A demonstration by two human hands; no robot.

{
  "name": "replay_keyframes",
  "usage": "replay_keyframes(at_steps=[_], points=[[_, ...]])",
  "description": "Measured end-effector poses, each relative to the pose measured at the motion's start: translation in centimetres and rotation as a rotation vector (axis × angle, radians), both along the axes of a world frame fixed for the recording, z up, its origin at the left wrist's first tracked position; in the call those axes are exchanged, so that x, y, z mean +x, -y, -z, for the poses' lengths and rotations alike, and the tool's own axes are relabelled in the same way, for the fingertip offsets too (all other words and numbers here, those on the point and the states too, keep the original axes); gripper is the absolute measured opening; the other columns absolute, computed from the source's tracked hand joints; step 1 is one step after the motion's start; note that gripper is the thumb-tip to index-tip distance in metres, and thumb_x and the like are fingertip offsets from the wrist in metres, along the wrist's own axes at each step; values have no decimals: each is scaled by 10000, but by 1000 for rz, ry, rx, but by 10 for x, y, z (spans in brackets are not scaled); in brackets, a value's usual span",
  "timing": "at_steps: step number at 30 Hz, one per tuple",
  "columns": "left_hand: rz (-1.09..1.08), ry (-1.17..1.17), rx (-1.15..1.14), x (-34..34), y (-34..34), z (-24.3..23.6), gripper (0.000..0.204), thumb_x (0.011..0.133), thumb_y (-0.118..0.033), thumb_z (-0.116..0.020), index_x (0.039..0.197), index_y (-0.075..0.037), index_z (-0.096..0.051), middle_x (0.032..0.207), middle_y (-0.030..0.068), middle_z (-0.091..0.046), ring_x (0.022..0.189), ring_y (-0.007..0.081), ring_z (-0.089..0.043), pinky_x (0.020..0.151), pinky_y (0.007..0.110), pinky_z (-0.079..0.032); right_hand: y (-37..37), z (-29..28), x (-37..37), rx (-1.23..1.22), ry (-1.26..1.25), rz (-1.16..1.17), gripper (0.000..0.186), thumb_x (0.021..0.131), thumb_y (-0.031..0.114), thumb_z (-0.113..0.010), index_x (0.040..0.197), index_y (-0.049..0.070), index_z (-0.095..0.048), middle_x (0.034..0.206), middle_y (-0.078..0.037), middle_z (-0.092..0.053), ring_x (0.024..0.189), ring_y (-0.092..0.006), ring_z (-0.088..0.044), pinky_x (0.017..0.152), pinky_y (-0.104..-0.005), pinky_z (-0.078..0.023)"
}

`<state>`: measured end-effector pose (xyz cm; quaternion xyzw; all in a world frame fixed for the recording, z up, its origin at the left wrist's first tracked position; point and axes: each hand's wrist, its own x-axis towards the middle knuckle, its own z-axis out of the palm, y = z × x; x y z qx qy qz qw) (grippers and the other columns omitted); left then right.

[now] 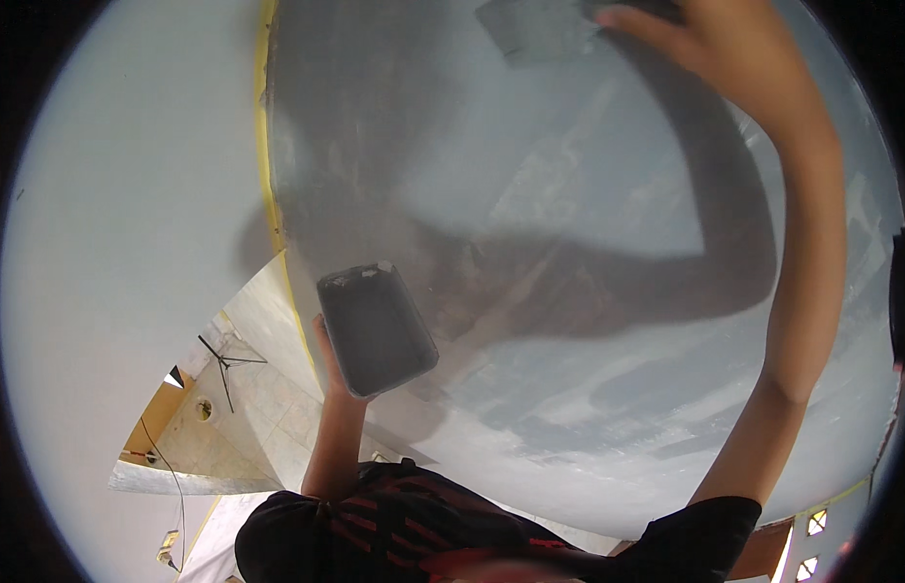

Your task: The person applies wall putty from a mud pan onto a wall using a putty knife.

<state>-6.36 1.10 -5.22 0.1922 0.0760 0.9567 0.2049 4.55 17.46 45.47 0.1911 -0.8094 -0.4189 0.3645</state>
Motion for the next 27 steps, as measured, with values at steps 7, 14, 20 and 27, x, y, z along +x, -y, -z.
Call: replay_keyframes(at_steps=[7, 14, 20, 27], points=[[-47, 42, 6, 4, 13, 10, 694, 1049, -673, -389, 1465, -142, -557, 1358, 88, -655, 1195, 265, -670, 992, 471, -586, -65, 72, 34, -275, -8, -292, 285, 875, 283, -841, 985, 24, -798, 755, -100, -717, 596, -219, -639, 553, -312, -468], [-100, 46, 9, -7, 29, 41, 736, 1009, -705, -432, 1469, -145, -558, 1350, 99, -661, 1147, 273, -695, 956, 487, -606, -95, 222, 66, -711, -183, -187, 229, 860, 184, -864, 991, 11, -788, 738, -91, -702, 547, -182, -563, 512, -329, -427], [-216, 170, -85, 12, 41, 24, 573, 1083, -550, -327, 1350, -135, -618, 1185, 35, -687, 1061, 210, -679, 931, 404, -588, -56, 411, 43, -1701, -213, -192, 184, 938, 157, -792, 1005, -7, -746, 782, -60, -701, 665, -113, -567, 630, -296, -489], [-105, 77, 148, 2, 63, 65, 587, 1021, -449, -607, 1485, -98, -531, 1380, 175, -595, 1265, 340, -602, 1033, 557, -561, 12, 541, 41, -2168, 226, -125, 223, 984, 198, -754, 1064, -5, -707, 818, 0, -637, 726, -83, -513, 662, -260, -450]])
